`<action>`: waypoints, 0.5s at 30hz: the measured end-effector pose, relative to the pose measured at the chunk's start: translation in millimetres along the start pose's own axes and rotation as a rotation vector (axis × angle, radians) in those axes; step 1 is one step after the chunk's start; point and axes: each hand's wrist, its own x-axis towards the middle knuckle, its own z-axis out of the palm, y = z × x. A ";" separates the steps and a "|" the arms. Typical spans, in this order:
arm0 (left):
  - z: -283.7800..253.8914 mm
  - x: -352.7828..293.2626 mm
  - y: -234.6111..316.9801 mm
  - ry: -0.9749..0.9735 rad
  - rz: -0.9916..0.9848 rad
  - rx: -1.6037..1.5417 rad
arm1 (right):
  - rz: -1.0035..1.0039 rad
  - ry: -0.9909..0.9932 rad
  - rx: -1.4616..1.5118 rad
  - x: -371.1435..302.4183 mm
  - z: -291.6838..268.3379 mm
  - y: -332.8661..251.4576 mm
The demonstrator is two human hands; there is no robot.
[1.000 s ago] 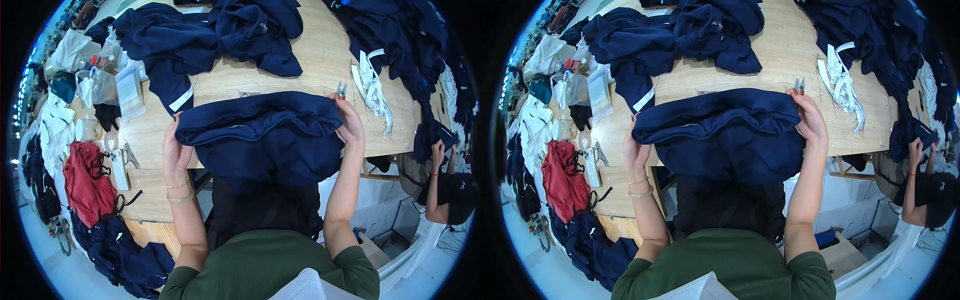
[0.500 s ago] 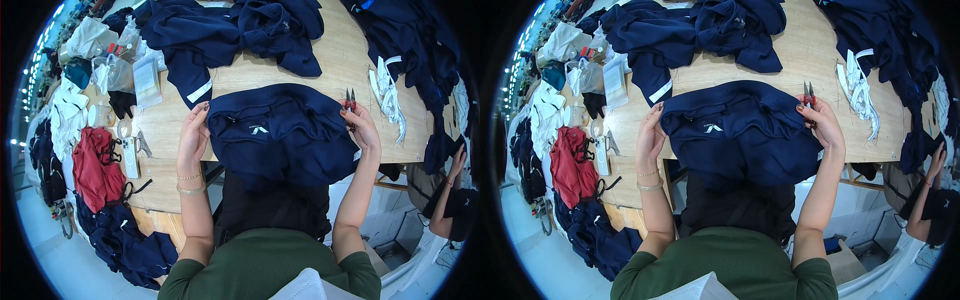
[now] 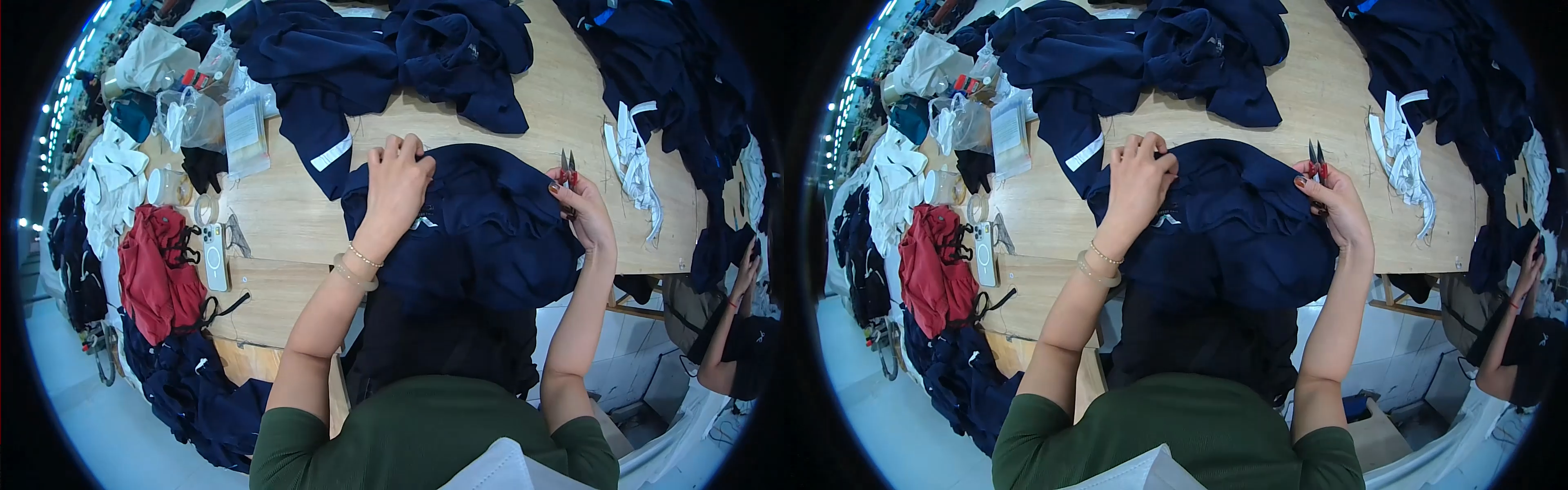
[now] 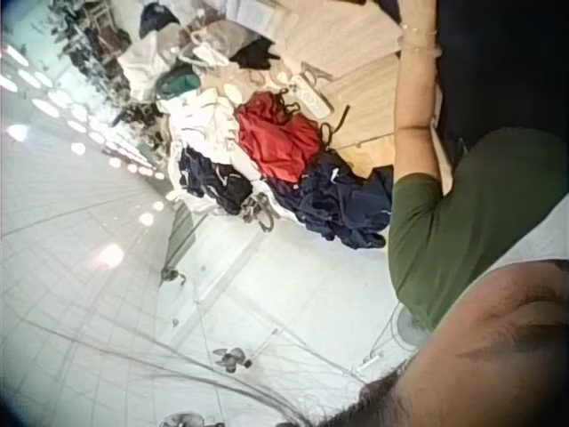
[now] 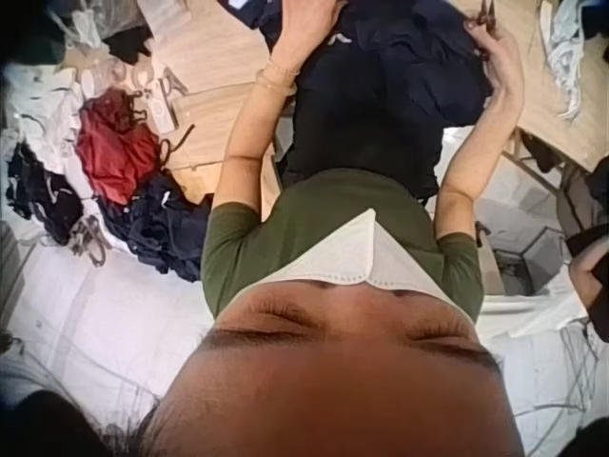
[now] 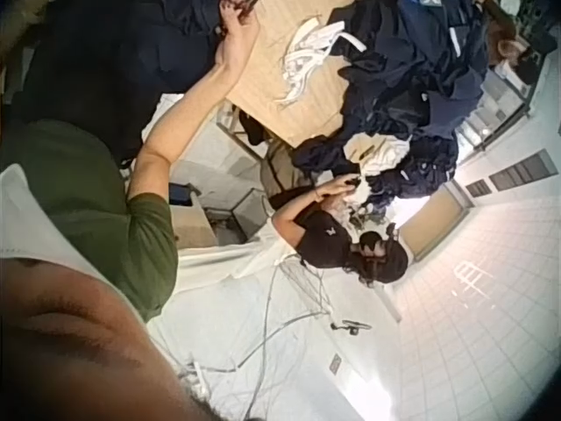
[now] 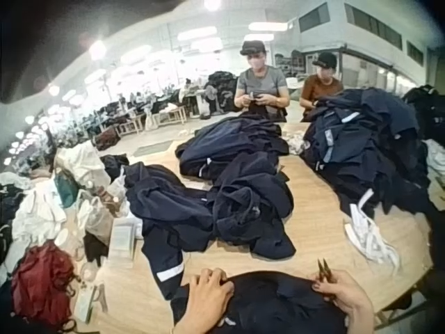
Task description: Trimming excess threads and inspecting navy blue garments using small snips in a factory setting.
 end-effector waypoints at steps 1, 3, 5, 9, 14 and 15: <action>-1.4 2.2 -2.0 0.005 -0.030 -0.023 | 0.001 0.005 0.001 -0.4 -1.6 1.3; -10.0 9.4 -16.5 0.164 -0.090 -0.177 | 0.011 0.013 -0.015 -0.1 -4.4 4.5; -20.7 11.2 -41.2 0.384 -0.362 -0.321 | 0.011 0.015 -0.007 -1.2 -6.4 4.9; -44.8 -6.0 -85.3 0.511 -0.722 -0.551 | 0.019 -0.003 0.017 -0.4 -10.2 5.3; -47.1 -63.8 -111.2 -0.159 -0.740 -1.036 | 0.047 -0.046 -0.010 0.5 -14.0 3.4; -47.0 -66.4 -108.4 -0.367 -0.757 -1.173 | 0.062 -0.077 -0.003 1.2 -15.5 3.1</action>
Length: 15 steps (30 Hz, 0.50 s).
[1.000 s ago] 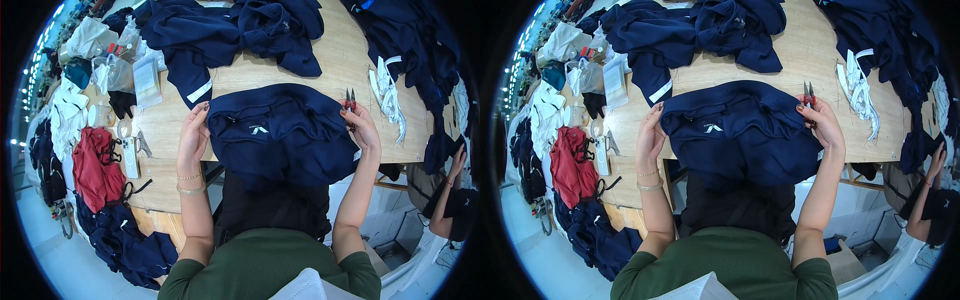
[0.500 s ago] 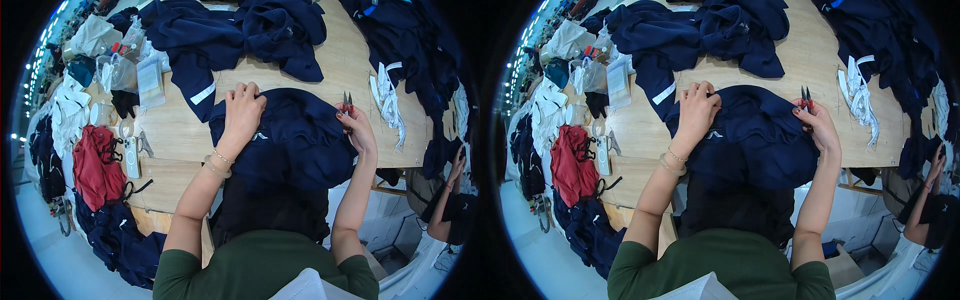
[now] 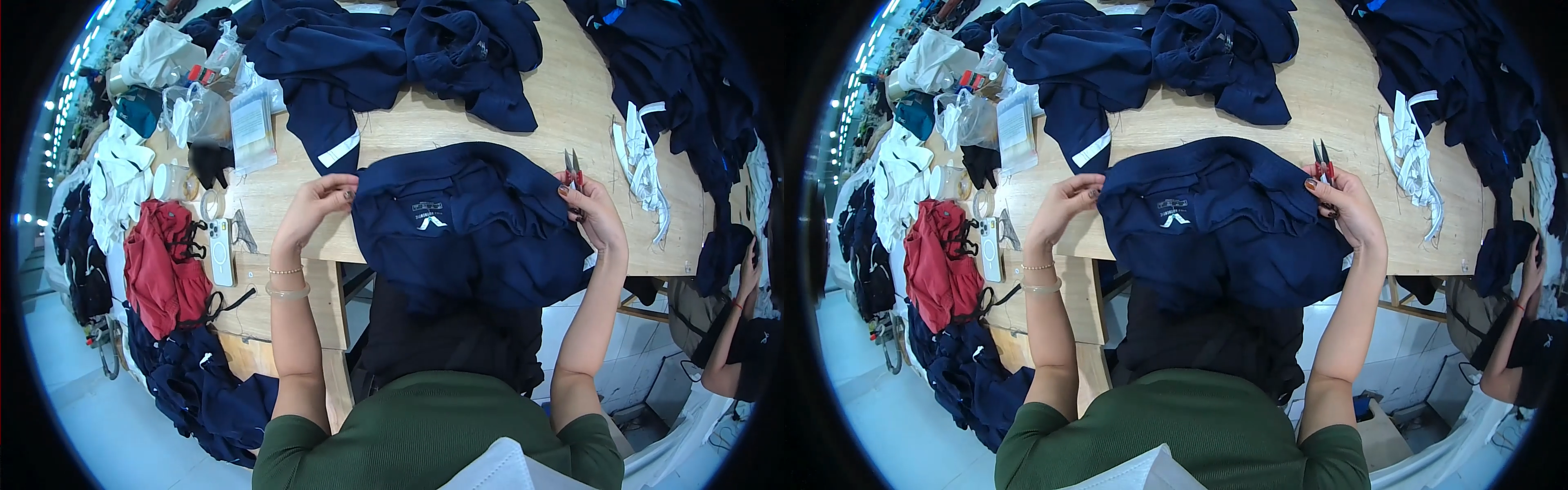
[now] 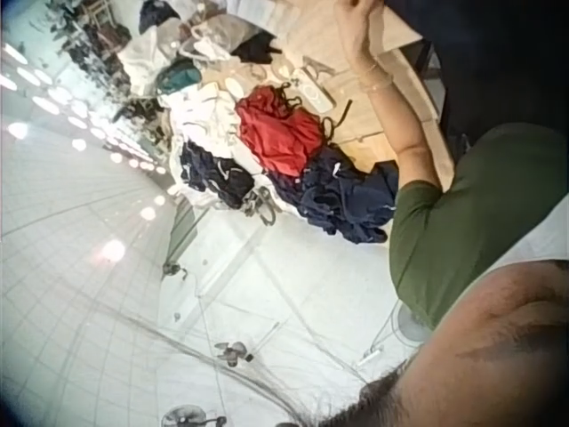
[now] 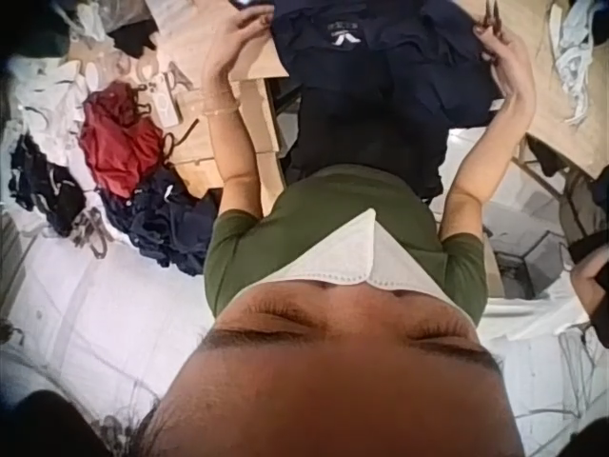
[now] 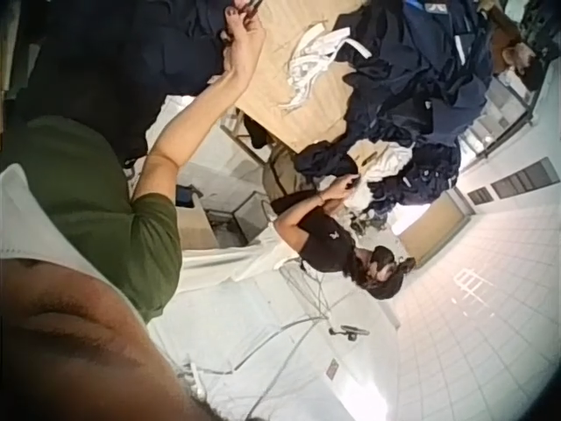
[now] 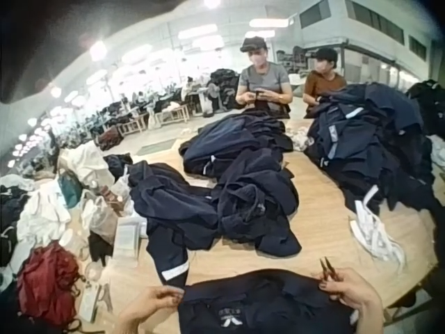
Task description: Trimming excess threads and inspecting navy blue garments using small snips in a factory setting.
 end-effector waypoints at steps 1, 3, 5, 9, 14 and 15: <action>1.7 -1.1 -1.3 0.002 0.000 -0.001 | 0.000 -0.002 -0.002 0.2 1.3 -1.4; 6.2 -2.4 -4.2 -0.082 0.042 -0.105 | 0.026 -0.015 0.003 -1.0 5.1 -6.7; 7.9 -1.7 -1.5 -0.171 0.038 -0.093 | 0.004 -0.038 -0.059 -2.3 8.9 -12.8; 12.8 0.4 12.4 -0.176 0.130 0.057 | -0.080 0.046 -0.333 -1.4 13.3 -33.2; -5.3 13.5 65.2 0.608 0.618 0.543 | -0.762 0.608 -0.718 17.4 -20.9 -65.6; -11.5 12.4 82.1 0.685 0.694 0.583 | -0.800 0.696 -0.746 15.8 -12.6 -77.0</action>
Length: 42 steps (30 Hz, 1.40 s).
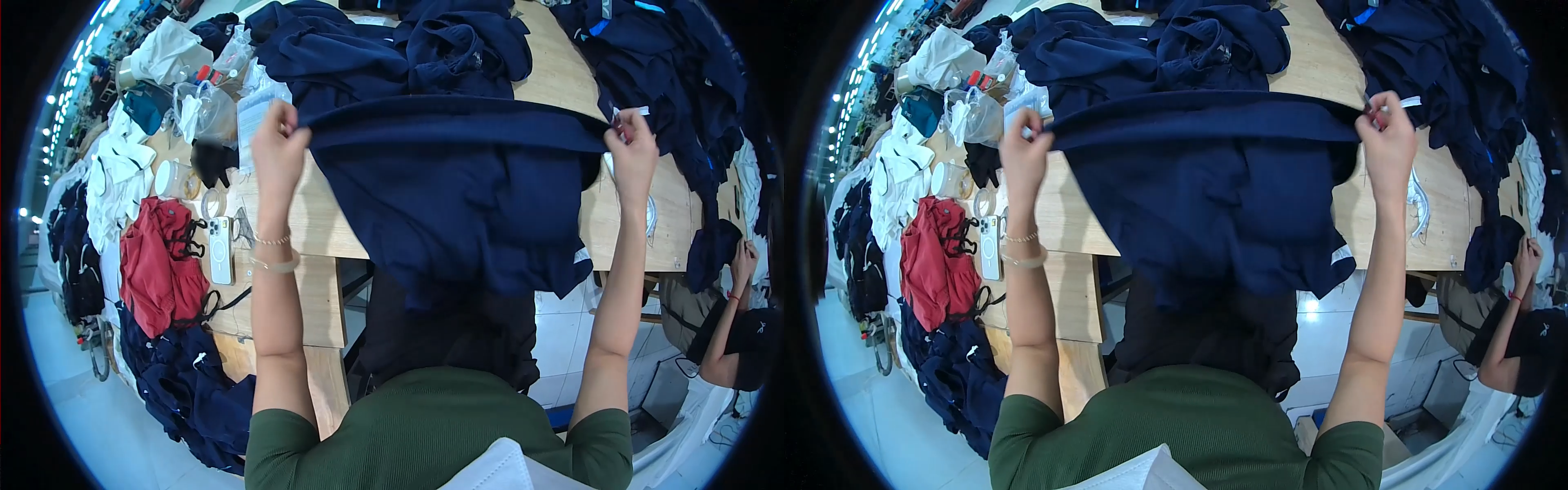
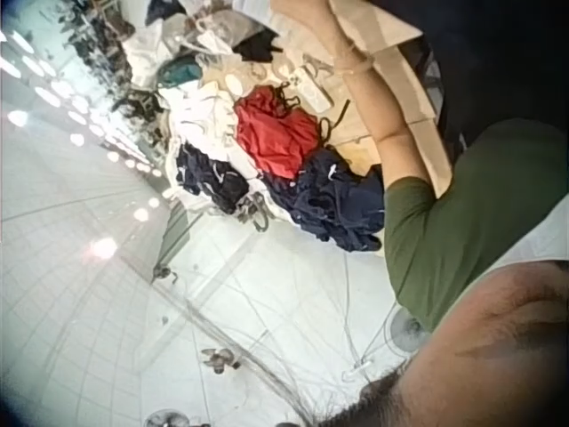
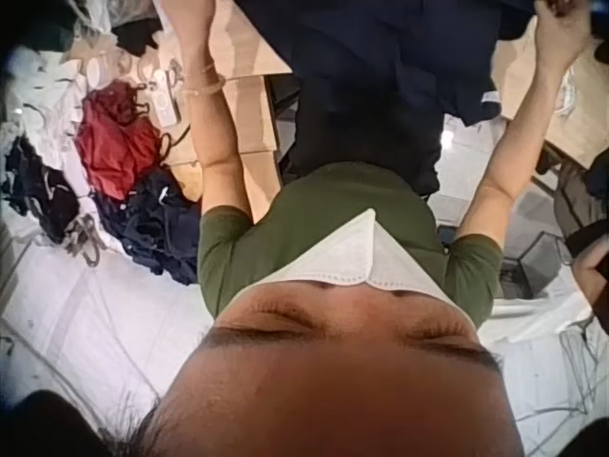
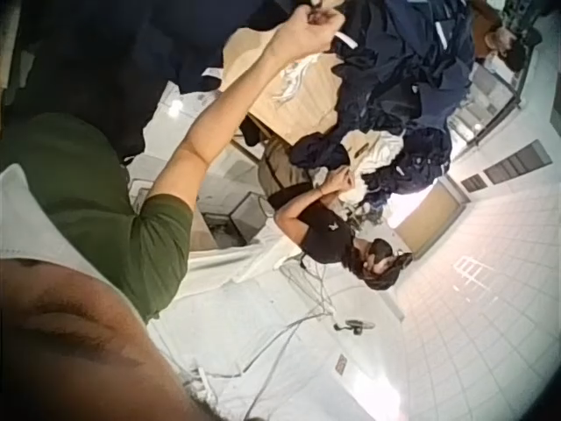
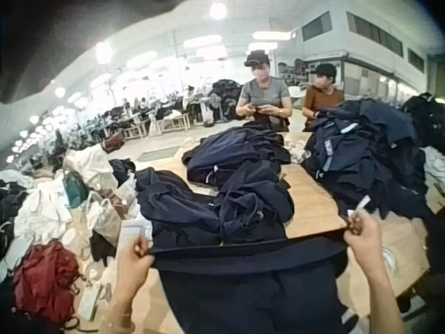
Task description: Trimming excess threads and inspecting navy blue garments using small snips in a factory setting.
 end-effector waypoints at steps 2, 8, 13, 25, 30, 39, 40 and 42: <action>-18.6 24.6 14.0 0.139 0.105 0.053 | -0.099 0.175 -0.080 16.2 -12.6 -24.7; -52.3 -1.2 27.5 0.292 0.126 0.209 | -0.326 0.384 -0.296 -8.0 -50.2 -24.0; 19.0 -121.9 -27.7 -0.004 -0.006 0.325 | -0.106 -0.098 -0.373 -127.9 2.0 57.1; 46.2 -157.6 -31.9 -0.051 -0.219 0.250 | 0.033 -0.150 -0.308 -169.3 18.6 46.0; 46.2 -158.2 -28.8 -0.034 -0.214 0.228 | 0.035 -0.137 -0.309 -172.0 18.6 46.1; 9.0 -147.6 11.5 -0.474 -0.521 -0.029 | 0.015 -0.209 -0.262 -159.9 5.3 -1.2; 3.1 -146.3 23.7 -0.472 -0.519 -0.028 | -0.012 -0.186 -0.232 -157.9 4.9 -10.7; 8.5 -147.7 47.7 -0.454 -0.466 -0.020 | -0.108 -0.271 -0.262 -153.6 10.6 -28.3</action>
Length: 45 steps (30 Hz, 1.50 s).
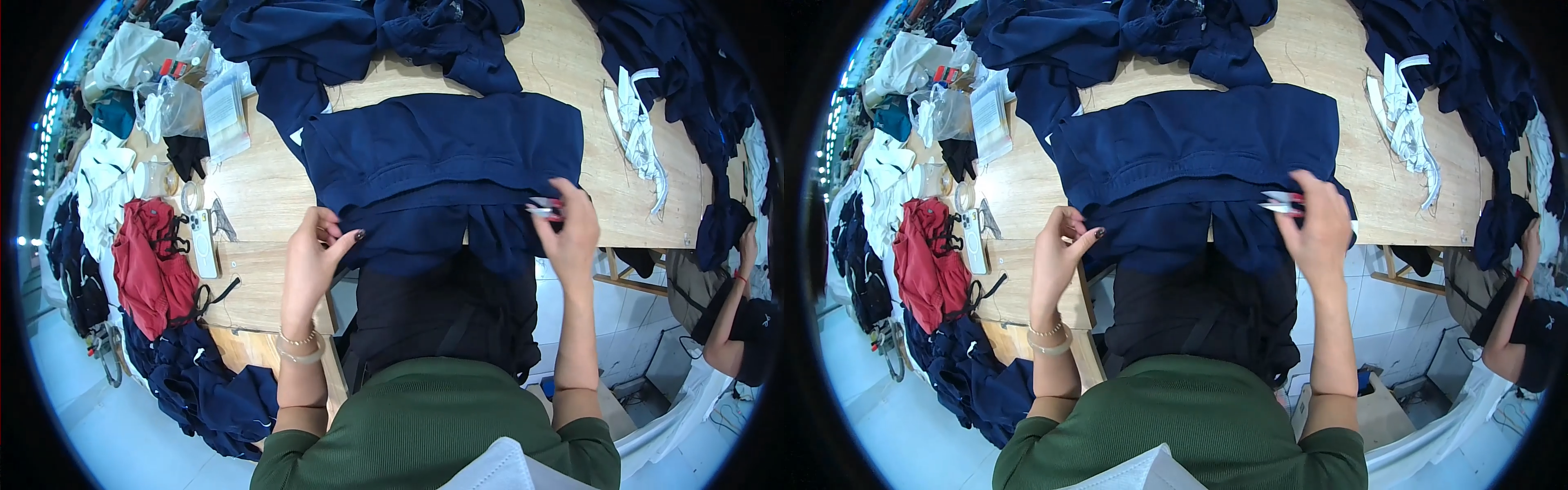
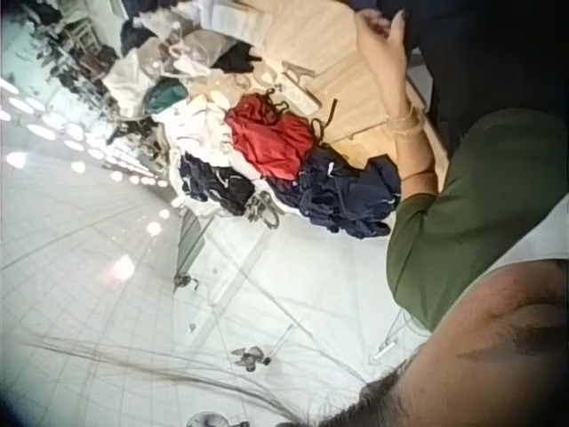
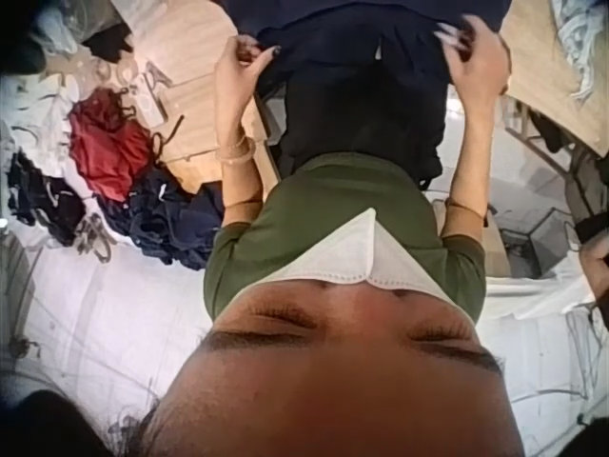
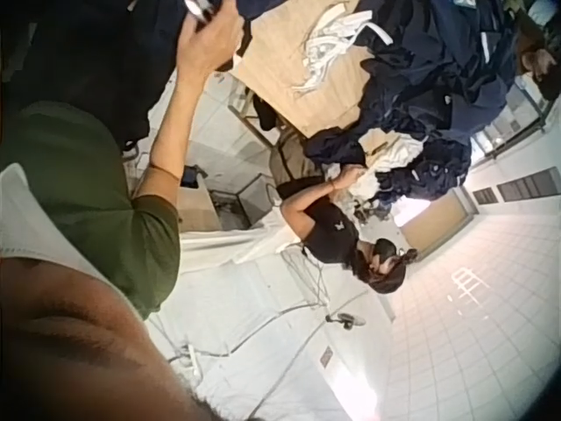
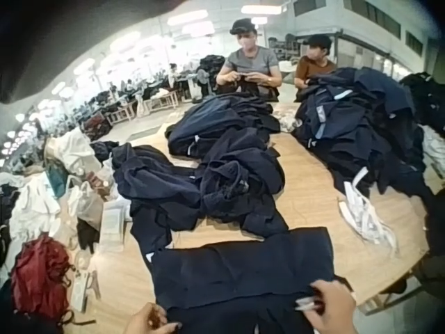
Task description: Trimming excess threads and inspecting navy blue garments using small snips in a factory setting.
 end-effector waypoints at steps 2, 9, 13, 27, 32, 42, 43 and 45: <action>15.6 -9.3 17.0 -0.096 -0.065 -0.179 | -0.091 -0.057 -0.029 15.6 11.3 -21.1; 100.0 -2.9 62.7 -0.481 -0.283 -1.305 | -0.130 0.065 0.082 30.6 36.9 -35.7; 101.9 16.7 87.5 -0.342 -0.336 -1.688 | -0.039 0.071 0.265 13.8 12.1 -65.4; 80.7 13.7 94.4 -0.116 -0.261 -1.499 | -0.038 -0.006 0.548 45.5 -24.7 -48.3; 76.5 10.0 98.4 -0.141 -0.247 -1.532 | -0.202 0.101 0.464 49.0 -14.4 -59.1; 76.3 7.9 102.9 -0.156 -0.275 -1.534 | -0.235 0.095 0.476 51.5 -7.1 -65.9; 76.3 8.0 102.8 -0.159 -0.269 -1.540 | -0.232 0.105 0.479 51.7 -6.8 -65.0; 76.2 8.4 103.4 -0.161 -0.264 -1.548 | -0.230 0.113 0.481 51.8 -7.1 -64.7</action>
